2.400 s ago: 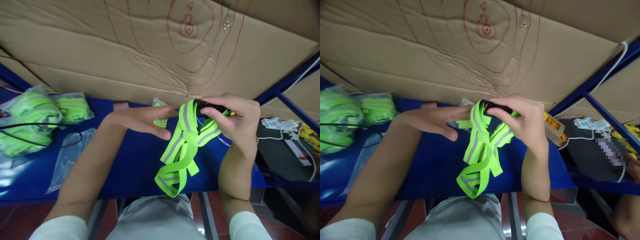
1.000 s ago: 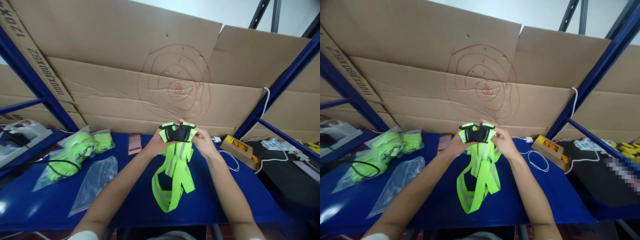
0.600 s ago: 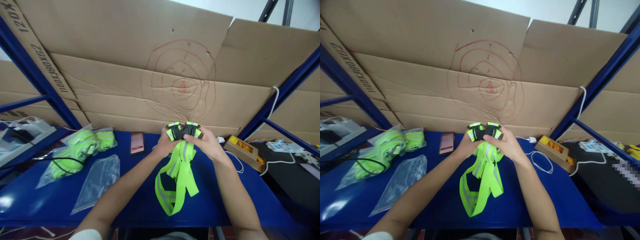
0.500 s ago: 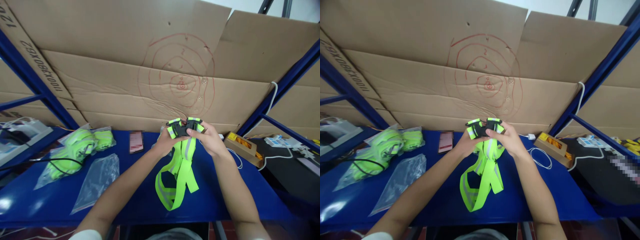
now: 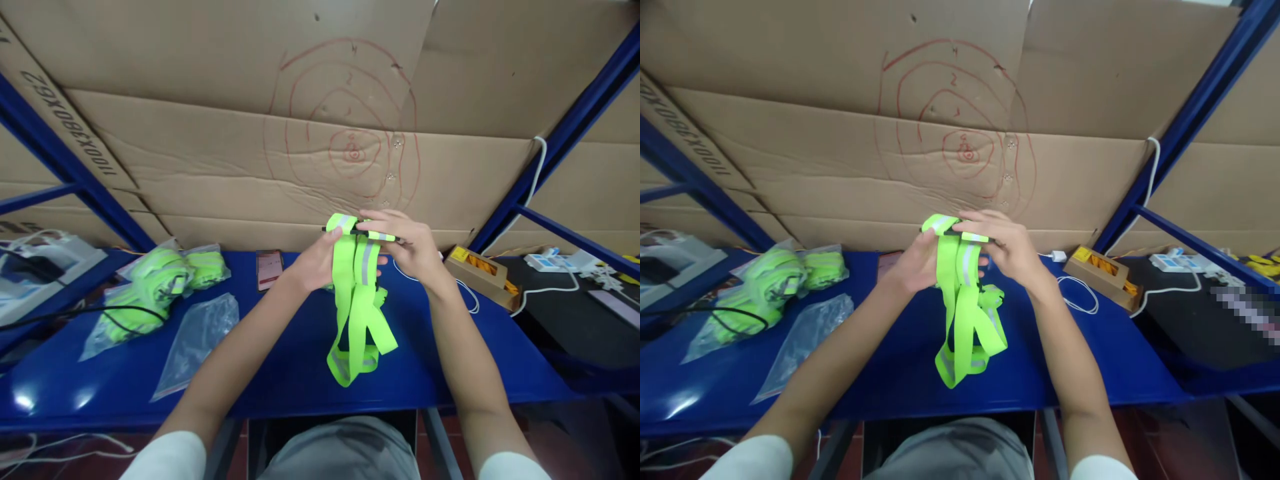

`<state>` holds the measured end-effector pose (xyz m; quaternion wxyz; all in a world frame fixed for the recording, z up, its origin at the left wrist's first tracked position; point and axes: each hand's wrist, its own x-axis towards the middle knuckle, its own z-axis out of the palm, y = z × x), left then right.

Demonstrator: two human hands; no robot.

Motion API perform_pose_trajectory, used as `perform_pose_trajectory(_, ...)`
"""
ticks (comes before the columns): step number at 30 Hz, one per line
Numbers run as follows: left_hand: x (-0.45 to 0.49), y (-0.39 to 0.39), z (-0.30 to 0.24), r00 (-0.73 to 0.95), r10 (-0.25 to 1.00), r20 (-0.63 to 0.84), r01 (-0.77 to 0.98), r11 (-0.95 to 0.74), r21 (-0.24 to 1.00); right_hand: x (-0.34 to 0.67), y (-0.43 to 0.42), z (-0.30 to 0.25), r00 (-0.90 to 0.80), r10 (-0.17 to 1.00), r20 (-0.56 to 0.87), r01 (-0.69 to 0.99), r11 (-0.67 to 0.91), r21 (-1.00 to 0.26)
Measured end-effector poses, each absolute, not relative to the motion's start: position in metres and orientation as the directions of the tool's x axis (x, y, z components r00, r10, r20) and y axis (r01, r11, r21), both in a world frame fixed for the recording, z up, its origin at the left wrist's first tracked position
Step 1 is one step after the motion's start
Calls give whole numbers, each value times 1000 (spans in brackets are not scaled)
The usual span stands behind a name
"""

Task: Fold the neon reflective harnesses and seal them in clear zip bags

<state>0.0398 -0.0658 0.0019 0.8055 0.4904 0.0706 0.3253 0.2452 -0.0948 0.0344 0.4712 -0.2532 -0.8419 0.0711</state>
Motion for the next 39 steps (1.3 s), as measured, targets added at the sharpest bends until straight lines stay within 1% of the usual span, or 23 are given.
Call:
perform_pose_trajectory(2, 39, -65, 4, 725, 662, 192, -495, 306, 813, 242, -95, 34, -494, 476, 728, 379, 871, -312)
perform_pose_trajectory(4, 37, -64, 7, 700, 697, 154, -485, 307, 818, 241, -99, 35, -549, 480, 684, 375, 873, -312)
perform_pose_trajectory(6, 34, -64, 9, 696, 708, 115, -444, 299, 844, 244, -105, 40, -607, 510, 609, 344, 860, -377)
perform_pose_trajectory(8, 31, -65, 12, 666, 736, 118, -439, 260, 860, 251, -109, 44, -667, 537, 517, 281, 823, -493)
perform_pose_trajectory(9, 30, -66, 12, 634, 762, 131, -454, 229, 861, 254, -109, 45, -672, 549, 497, 236, 795, -558)
perform_pose_trajectory(10, 30, -67, 12, 597, 789, 146, -469, 196, 861, 256, -108, 44, -645, 574, 504, 196, 762, -617)
perform_pose_trajectory(12, 32, -71, 12, 550, 818, 168, -466, 133, 875, 257, -103, 41, -495, 672, 551, 167, 696, -698)
perform_pose_trajectory(14, 36, -74, 9, 532, 824, 194, -440, 74, 895, 253, -98, 36, -343, 767, 543, 221, 627, -747)
perform_pose_trajectory(16, 39, -75, 6, 530, 820, 216, -423, 35, 905, 245, -96, 32, -295, 802, 519, 281, 592, -755)
perform_pose_trajectory(18, 42, -74, 2, 541, 811, 225, -424, 32, 905, 238, -98, 32, -293, 780, 553, 305, 625, -719)
perform_pose_trajectory(22, 39, -68, -2, 613, 758, 223, -427, 81, 901, 229, -106, 35, -247, 674, 697, 334, 734, -591)
perform_pose_trajectory(24, 37, -65, -3, 692, 687, 221, -423, 139, 895, 229, -106, 34, -198, 649, 735, 344, 748, -568)
perform_pose_trajectory(26, 35, -65, -4, 781, 580, 230, -415, 206, 886, 232, -103, 32, -177, 608, 774, 377, 769, -517)
perform_pose_trajectory(28, 35, -65, -6, 824, 508, 251, -418, 246, 875, 237, -98, 31, -227, 546, 806, 439, 797, -415)
perform_pose_trajectory(29, 35, -65, -7, 827, 498, 261, -427, 253, 868, 240, -95, 32, -278, 515, 811, 476, 807, -349)
perform_pose_trajectory(31, 37, -64, -9, 814, 519, 262, -443, 262, 857, 243, -92, 33, -367, 494, 788, 544, 801, -249)
perform_pose_trajectory(33, 38, -62, -10, 780, 585, 220, -441, 266, 857, 248, -91, 36, -445, 520, 729, 558, 798, -229)
perform_pose_trajectory(34, 39, -61, -11, 752, 632, 186, -435, 263, 861, 251, -92, 37, -499, 546, 673, 531, 806, -261)
perform_pose_trajectory(36, 40, -58, -11, 692, 712, 123, -415, 252, 874, 258, -93, 39, -590, 591, 550, 420, 806, -416)
perform_pose_trajectory(37, 40, -58, -10, 669, 735, 107, -409, 245, 879, 263, -93, 39, -595, 608, 525, 346, 784, -515)
perform_pose_trajectory(39, 40, -58, -9, 650, 751, 114, -409, 219, 886, 269, -90, 37, -508, 677, 533, 205, 696, -689)
